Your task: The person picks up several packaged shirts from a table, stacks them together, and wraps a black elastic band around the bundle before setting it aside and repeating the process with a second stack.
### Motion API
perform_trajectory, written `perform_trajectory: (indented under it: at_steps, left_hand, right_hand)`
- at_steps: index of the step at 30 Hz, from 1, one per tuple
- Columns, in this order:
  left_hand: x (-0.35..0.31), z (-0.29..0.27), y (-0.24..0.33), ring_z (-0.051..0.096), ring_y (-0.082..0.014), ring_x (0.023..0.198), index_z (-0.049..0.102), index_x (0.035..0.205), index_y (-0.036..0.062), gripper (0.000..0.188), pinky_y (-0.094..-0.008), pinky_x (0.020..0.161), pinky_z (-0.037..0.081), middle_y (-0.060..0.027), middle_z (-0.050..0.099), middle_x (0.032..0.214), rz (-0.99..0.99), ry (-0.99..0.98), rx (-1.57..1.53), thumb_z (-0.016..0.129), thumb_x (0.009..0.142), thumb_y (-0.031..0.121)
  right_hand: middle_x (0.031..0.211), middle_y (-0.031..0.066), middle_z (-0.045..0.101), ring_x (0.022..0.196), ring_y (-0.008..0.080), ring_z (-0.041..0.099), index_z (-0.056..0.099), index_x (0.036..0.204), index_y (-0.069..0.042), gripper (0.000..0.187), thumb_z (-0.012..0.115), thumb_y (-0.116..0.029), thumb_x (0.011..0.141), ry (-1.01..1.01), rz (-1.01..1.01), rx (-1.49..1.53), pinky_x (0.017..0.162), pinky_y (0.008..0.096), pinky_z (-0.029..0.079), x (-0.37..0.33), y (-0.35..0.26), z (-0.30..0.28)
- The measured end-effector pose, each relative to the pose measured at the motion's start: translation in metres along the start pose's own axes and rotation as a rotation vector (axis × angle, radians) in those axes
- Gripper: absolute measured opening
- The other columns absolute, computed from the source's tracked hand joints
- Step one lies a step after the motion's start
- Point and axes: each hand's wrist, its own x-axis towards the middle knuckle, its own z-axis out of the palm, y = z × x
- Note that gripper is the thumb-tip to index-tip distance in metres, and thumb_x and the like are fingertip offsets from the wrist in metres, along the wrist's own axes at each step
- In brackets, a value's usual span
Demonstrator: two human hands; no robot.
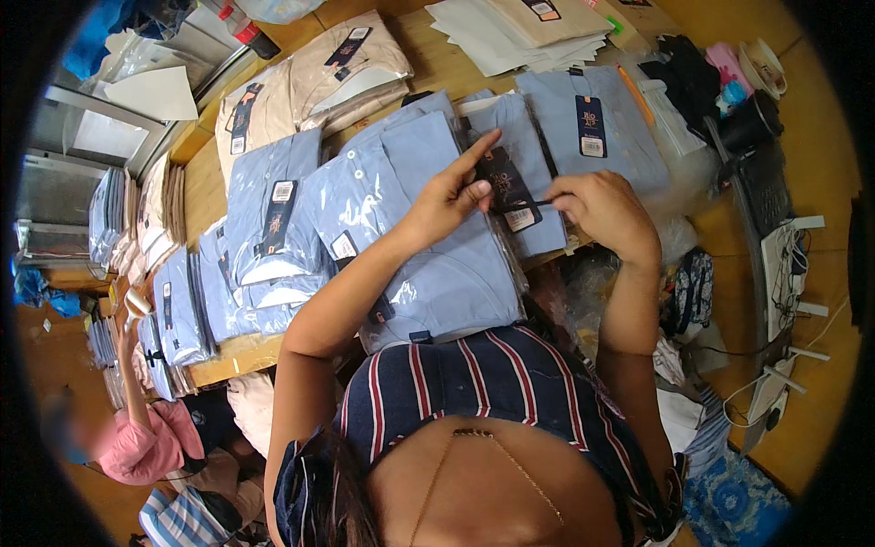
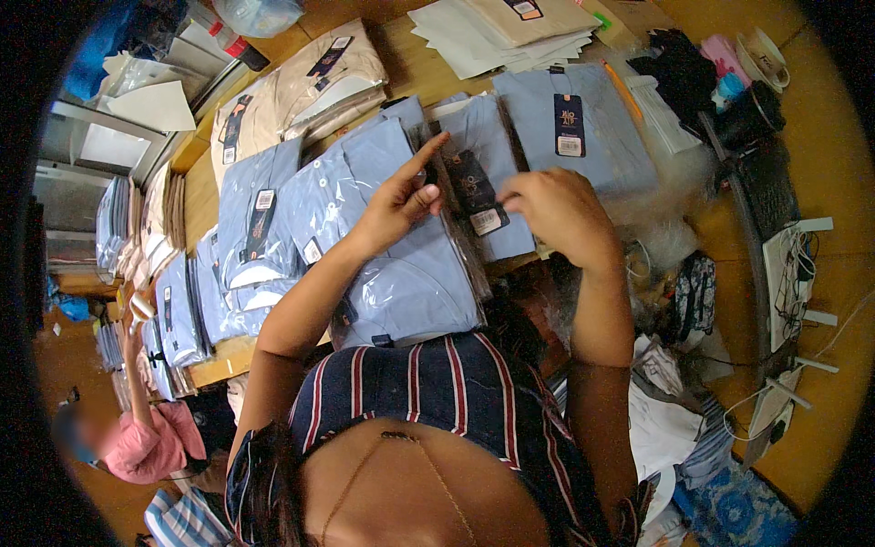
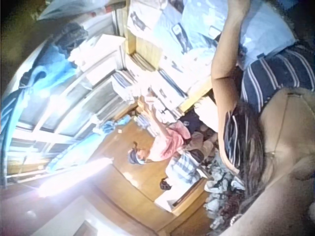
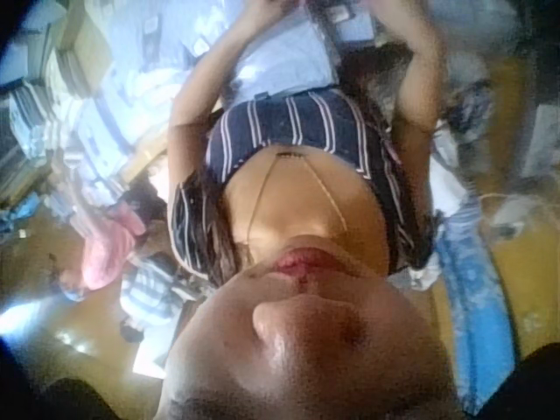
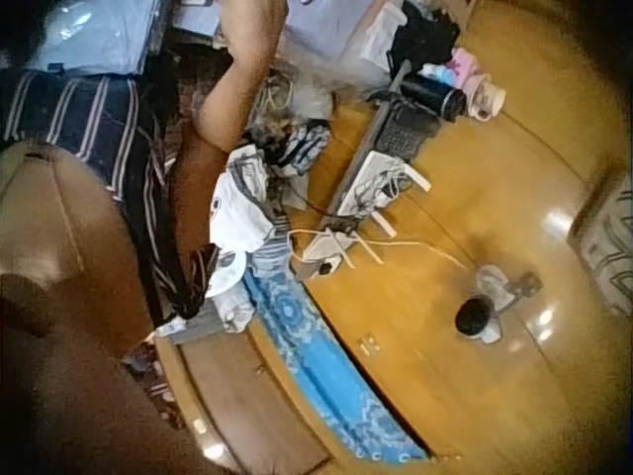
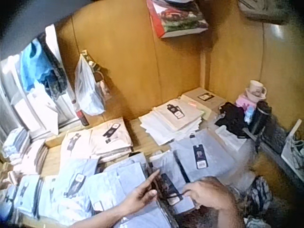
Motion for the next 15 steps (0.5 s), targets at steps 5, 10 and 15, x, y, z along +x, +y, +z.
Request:
perform_trajectory:
  at_steps: [5,10,15]
  left_hand:
    - [-0.002,0.005,-0.024,0.049,-0.0191,0.077,0.053,0.092,0.0008,0.021,-0.0280,0.066,0.040,-0.0093,0.052,0.072,0.499,-0.085,0.280,0.056,0.071,0.004]
    - [-0.009,0.004,-0.004,0.047,-0.0302,0.070,0.055,0.078,-0.0011,0.010,-0.0355,0.065,0.039,-0.0142,0.052,0.077,0.276,-0.102,0.518,0.052,0.075,0.007]
    - [-0.006,0.003,-0.002,0.052,-0.0255,0.080,0.055,0.081,-0.0004,0.014,-0.0321,0.072,0.040,-0.0142,0.056,0.083,0.085,-0.177,0.389,0.050,0.079,0.012]
  right_hand:
    - [0.061,0.0155,0.054,0.062,0.0313,0.055,0.055,0.079,-0.004,0.017,0.053,-0.007,0.062,0.270,-0.602,0.183,0.056,0.0371,0.043,0.019,-0.064,0.013]
    - [0.077,0.0163,0.058,0.071,0.0247,0.058,0.053,0.099,-0.008,0.035,0.055,-0.005,0.065,0.015,-0.540,0.510,0.060,0.0318,0.046,0.025,-0.067,0.008]
    - [0.078,0.0100,0.059,0.080,0.0252,0.055,0.055,0.094,-0.004,0.032,0.048,0.005,0.064,0.153,-0.550,0.322,0.078,0.0326,0.040,0.052,0.003,0.048]
